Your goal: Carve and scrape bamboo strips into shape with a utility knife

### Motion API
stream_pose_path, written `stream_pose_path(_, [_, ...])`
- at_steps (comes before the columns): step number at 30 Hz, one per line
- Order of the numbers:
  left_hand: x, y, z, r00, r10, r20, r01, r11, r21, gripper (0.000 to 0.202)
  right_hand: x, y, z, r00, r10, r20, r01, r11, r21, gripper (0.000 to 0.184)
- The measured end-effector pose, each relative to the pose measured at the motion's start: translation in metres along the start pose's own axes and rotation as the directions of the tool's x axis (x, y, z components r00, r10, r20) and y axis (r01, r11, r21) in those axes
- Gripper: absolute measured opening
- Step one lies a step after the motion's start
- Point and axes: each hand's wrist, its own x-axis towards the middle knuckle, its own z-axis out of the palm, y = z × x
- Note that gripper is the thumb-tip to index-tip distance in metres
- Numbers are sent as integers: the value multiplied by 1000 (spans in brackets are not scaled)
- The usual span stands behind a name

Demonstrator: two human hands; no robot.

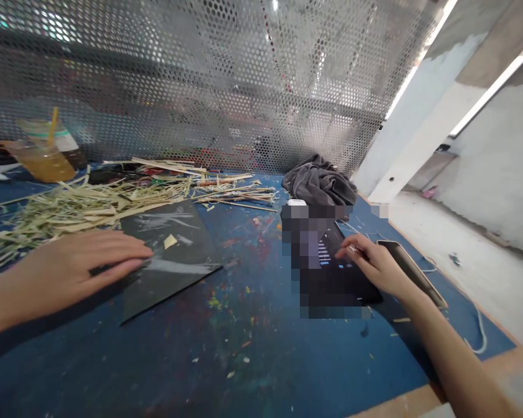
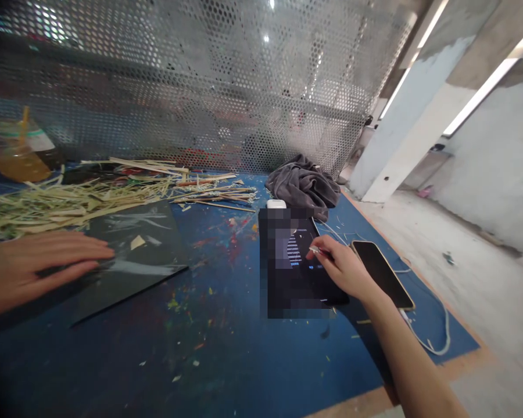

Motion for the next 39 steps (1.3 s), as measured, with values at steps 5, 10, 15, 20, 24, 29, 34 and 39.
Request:
stream_pose_path(5, [-8,47,24,995,74,62,-71,996,-49,37,0,-3,1,997,-79,27,79,997,-22,16])
stream_pose_path(10, [-19,62,30,976,171,136,-170,985,-20,33,2,-4,1,987,-148,68,156,979,-130,17])
stream_pose_path(15, [-22,90,34,902,326,282,-346,938,22,54,1,-5,1,986,-155,69,163,976,-147,19])
stream_pose_path(20, [-21,129,42,832,472,291,-485,874,-31,65,0,-4,-1,990,-123,66,131,981,-146,20])
stream_pose_path(24, [-13,156,41,781,547,302,-546,832,-94,66,-2,-2,-4,991,-137,-7,135,984,-114,19])
stream_pose_path(29, [0,186,41,759,557,337,-563,821,-89,65,-2,1,-5,986,-156,53,162,979,-123,21])
stream_pose_path(34, [9,190,41,794,571,209,-568,819,-81,58,-2,3,-3,985,-168,50,173,976,-132,22])
stream_pose_path(39, [22,160,44,850,526,-39,-527,847,-70,27,-3,0,-1,981,-187,50,192,973,-129,26])
